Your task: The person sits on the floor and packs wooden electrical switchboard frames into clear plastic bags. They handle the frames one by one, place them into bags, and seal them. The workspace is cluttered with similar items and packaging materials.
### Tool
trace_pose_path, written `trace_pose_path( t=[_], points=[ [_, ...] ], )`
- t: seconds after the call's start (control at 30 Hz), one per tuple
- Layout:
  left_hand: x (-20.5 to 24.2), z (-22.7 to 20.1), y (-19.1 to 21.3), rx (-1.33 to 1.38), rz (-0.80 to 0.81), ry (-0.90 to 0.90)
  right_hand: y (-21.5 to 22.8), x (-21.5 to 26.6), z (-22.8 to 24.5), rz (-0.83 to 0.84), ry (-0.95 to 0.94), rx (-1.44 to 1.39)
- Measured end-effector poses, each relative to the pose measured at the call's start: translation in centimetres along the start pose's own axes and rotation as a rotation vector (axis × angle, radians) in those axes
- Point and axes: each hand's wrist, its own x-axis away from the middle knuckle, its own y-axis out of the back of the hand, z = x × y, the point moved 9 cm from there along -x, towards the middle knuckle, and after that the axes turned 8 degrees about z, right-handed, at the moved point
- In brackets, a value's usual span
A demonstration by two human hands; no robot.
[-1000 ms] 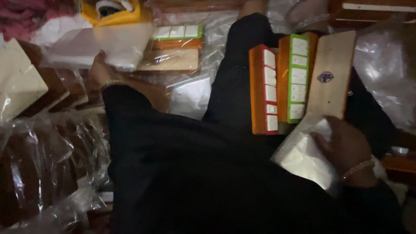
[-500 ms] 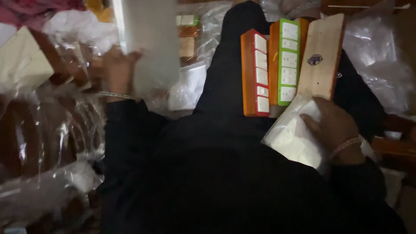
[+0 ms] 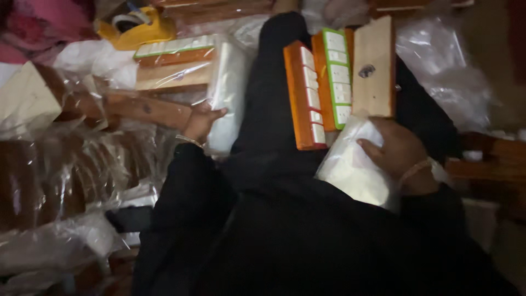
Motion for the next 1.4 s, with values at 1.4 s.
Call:
trace_pose_path(
  t=[1.4],
  points=[
    [10.0, -4.9, -32.7, -0.858, 0.572, -0.099, -0.1, 12.1, -16.9, 0.003, -0.325, 0.054]
  ],
)
